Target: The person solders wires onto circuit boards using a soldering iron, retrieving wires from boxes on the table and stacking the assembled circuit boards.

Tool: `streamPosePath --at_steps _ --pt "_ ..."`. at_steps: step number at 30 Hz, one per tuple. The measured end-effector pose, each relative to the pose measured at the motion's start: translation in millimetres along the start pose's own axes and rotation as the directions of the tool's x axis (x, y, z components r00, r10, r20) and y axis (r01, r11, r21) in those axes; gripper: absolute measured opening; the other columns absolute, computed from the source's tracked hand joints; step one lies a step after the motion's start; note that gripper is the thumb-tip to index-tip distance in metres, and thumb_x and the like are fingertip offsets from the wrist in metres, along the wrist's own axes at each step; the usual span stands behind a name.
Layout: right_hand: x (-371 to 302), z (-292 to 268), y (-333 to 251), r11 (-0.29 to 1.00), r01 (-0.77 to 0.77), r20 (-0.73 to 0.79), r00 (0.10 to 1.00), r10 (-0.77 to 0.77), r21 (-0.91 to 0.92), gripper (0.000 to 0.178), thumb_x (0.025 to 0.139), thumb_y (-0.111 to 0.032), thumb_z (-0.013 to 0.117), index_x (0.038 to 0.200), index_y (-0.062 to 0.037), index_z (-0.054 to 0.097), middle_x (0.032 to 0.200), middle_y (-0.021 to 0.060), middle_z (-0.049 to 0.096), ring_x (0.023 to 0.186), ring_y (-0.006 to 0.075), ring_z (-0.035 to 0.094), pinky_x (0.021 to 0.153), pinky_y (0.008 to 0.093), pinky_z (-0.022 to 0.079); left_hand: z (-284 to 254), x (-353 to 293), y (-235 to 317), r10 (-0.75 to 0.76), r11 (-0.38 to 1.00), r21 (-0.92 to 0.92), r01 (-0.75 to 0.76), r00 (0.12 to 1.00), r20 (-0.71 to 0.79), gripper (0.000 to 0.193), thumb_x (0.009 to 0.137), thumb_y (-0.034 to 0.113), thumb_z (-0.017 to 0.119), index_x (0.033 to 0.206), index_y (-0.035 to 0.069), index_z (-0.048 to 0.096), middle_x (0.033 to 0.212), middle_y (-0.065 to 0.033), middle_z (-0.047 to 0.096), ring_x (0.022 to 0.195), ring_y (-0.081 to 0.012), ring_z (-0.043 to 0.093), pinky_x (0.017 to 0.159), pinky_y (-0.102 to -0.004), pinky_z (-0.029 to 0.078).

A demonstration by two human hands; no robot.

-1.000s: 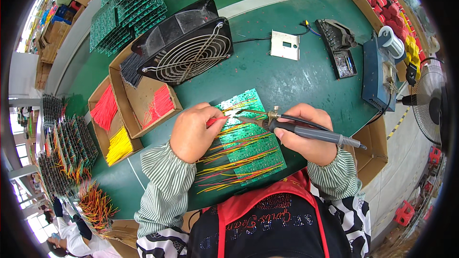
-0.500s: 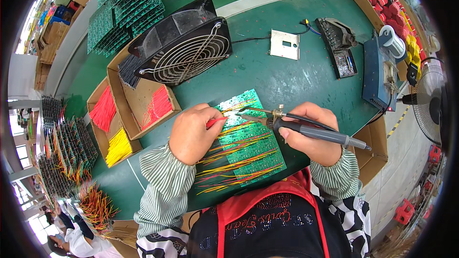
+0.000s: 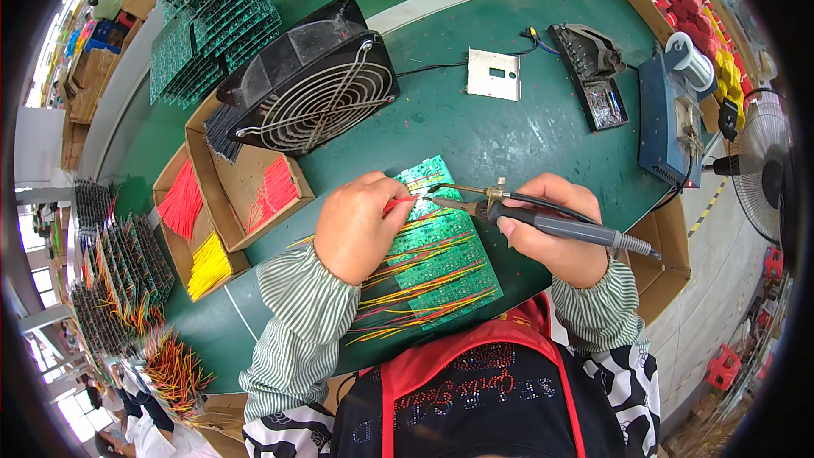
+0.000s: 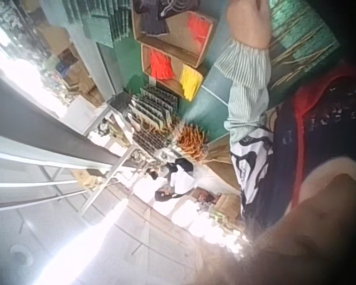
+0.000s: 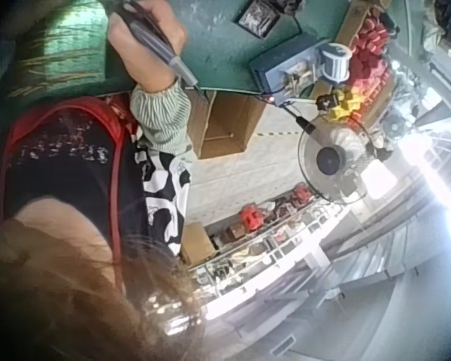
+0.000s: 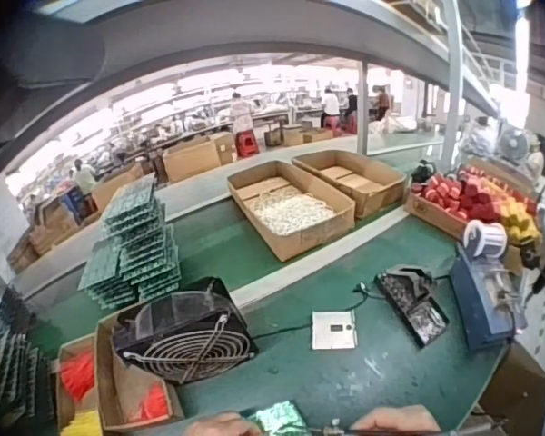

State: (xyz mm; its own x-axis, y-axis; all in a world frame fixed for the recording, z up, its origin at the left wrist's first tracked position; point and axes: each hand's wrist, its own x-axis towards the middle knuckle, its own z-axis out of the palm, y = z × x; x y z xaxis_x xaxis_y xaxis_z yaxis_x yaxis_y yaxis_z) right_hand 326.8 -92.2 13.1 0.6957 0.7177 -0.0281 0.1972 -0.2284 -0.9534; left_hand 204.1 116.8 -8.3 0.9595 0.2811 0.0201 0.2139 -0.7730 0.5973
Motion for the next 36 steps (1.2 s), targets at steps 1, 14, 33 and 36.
streamPosePath --at_steps 1,14,33,36 --pt "0 0 0 1.000 -0.001 -0.001 1.000 0.001 0.001 0.019 0.071 -0.012 0.073 0.083 -0.0011 0.063 0.069 0.0038 0.065 0.063 0.0067 0.060 0.057 0.0225 0.048 0 0 0 0.000 1.000 0.001 0.000 1.000 0.001 0.011 0.075 0.009 0.070 0.079 0.001 0.065 0.072 -0.0112 0.058 0.061 -0.0252 0.057 0.057 -0.0344 0.045" --pt "0 -7 -1 1.000 -0.008 -0.023 1.000 0.008 0.014 0.019 0.070 -0.011 0.073 0.082 -0.0009 0.063 0.070 0.0039 0.065 0.063 0.0061 0.060 0.057 0.0222 0.048 -1 1 2 -0.037 0.999 0.008 0.036 0.998 0.044 0.009 0.075 0.009 0.068 0.079 0.001 0.065 0.073 -0.0115 0.060 0.064 -0.0260 0.058 0.058 -0.0335 0.046" --pt "-6 -20 5 0.999 -0.048 -0.075 0.996 0.049 0.016 0.019 0.072 -0.011 0.073 0.083 -0.0004 0.063 0.069 0.0032 0.064 0.063 0.0057 0.058 0.057 0.0215 0.047 9 20 14 -0.003 0.999 -0.042 0.006 0.998 0.067 0.010 0.077 0.012 0.067 0.075 0.002 0.064 0.073 -0.0122 0.059 0.068 -0.0311 0.059 0.062 -0.0408 0.047" --pt "-3 -17 7 0.999 -0.035 -0.054 0.998 0.037 0.032 0.019 0.072 -0.011 0.073 0.083 -0.0007 0.063 0.070 0.0031 0.064 0.063 0.0057 0.059 0.057 0.0216 0.047 9 20 12 0.001 0.998 -0.056 0.003 0.998 0.066 0.010 0.077 0.012 0.066 0.075 0.002 0.064 0.073 -0.0122 0.059 0.067 -0.0310 0.058 0.061 -0.0408 0.047"
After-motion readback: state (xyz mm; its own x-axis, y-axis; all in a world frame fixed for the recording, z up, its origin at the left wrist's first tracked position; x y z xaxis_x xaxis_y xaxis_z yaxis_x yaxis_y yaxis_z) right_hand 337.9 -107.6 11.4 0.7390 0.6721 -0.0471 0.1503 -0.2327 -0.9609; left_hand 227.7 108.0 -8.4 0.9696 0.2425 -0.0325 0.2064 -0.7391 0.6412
